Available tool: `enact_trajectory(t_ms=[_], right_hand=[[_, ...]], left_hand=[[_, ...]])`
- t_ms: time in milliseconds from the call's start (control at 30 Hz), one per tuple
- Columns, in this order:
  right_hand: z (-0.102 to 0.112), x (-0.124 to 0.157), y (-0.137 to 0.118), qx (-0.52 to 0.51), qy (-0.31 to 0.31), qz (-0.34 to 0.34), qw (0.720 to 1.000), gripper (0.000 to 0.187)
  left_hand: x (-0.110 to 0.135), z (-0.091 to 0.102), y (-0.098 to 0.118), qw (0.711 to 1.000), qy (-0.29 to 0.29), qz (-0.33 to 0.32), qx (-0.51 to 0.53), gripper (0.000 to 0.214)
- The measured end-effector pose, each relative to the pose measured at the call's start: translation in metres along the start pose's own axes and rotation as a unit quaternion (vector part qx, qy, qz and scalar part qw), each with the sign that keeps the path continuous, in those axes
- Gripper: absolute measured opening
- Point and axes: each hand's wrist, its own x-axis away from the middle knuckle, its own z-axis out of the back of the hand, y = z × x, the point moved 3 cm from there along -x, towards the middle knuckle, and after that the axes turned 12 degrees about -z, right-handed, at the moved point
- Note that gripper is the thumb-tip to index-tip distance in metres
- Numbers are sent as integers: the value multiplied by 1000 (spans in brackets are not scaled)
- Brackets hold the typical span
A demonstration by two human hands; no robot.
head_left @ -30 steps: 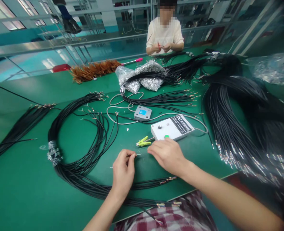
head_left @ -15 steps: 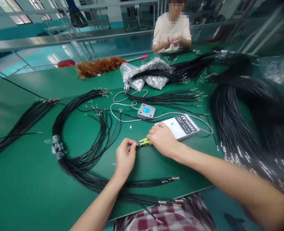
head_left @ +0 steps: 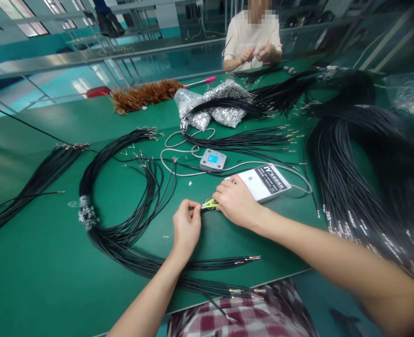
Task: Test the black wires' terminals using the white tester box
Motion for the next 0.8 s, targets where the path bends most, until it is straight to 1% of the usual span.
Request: enact_trajectory(t_ms=[100,167,267,333,400,467,533,633,800], right_hand=[[3,2,-1,-9,17,5,1000,8],[8,9,3,-38,45,11,998,11],[18,33,21,-107,134,-6,985,18],[23,56,40,-152,203,-57,966,13],[24,81,54,-183,254,-92,945,9],[20,98,60,-188,261,-97,942,10],[15,105,58,-182,251,-83,947,11],[8,103,51,-164,249,-66,952,12],[1,100,53,-137,260,-73,953,10]], left_hand=[[1,0,-1,1000,3,-6,0,13],[0,1,-2,1000,3,-8,1,14],[0,2,-4,1000,-3,-7,9,15],[-1,2,-6,1000,-10,-3,17,16],[-1,2,-7,1000,-17,3,24,17],[-1,2,-9,999,-22,7,30,17],[-2,2,-9,999,-24,10,31,17],[-3,3,-10,999,-26,16,28,17],[-4,8,-12,999,-20,32,34,16]])
